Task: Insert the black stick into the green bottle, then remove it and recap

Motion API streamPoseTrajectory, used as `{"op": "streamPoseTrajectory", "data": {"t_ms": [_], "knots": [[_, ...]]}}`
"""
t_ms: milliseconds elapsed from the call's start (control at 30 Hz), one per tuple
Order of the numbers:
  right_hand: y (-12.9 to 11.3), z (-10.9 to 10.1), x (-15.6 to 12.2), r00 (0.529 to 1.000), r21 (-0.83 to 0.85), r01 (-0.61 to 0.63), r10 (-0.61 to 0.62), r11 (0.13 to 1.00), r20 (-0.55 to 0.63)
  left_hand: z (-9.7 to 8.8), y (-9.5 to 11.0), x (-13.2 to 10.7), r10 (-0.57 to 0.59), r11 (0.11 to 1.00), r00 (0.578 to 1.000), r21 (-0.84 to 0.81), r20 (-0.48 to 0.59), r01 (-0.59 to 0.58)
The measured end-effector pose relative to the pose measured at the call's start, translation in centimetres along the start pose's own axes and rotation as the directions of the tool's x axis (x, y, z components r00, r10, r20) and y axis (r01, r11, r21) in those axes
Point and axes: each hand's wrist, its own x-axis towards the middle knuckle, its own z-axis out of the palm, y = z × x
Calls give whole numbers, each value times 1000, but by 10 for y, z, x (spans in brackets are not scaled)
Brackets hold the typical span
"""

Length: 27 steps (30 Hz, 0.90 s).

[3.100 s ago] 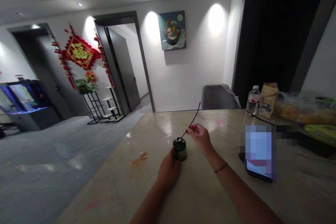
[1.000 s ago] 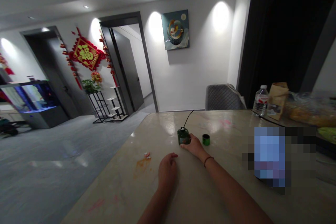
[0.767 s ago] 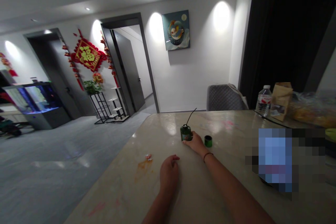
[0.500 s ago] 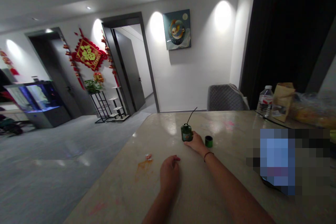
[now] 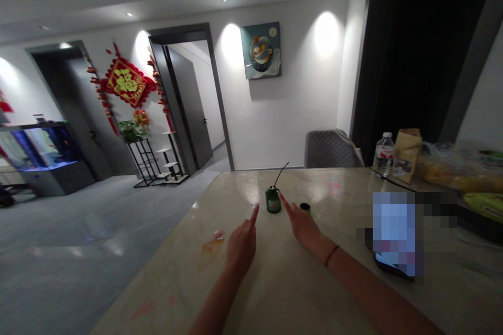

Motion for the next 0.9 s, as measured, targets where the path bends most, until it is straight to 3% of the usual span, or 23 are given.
{"op": "streamPoseTrajectory", "data": {"t_ms": [100,200,300,400,533,700,900], "knots": [[5,-12,-12,996,-252,69,-51,965,79,2,-7,0,104,972,993,205,51,-113],[10,-11,-22,990,-288,95,-60,953,126,11,-13,-4,148,945,988,288,51,-157],[15,-11,-21,989,-146,87,-68,985,135,19,-17,-8,152,944,988,299,-18,-140],[15,-17,4,998,114,20,-28,993,64,21,-20,-9,175,956,973,261,-147,-133],[9,-22,56,974,390,-200,225,899,-19,20,-23,-12,208,964,902,234,-378,-124],[3,-5,97,959,468,-274,277,840,63,17,-25,-15,215,966,843,234,-492,-109],[6,8,111,967,482,-242,249,842,50,18,-25,-15,217,970,849,203,-481,-132]]}}
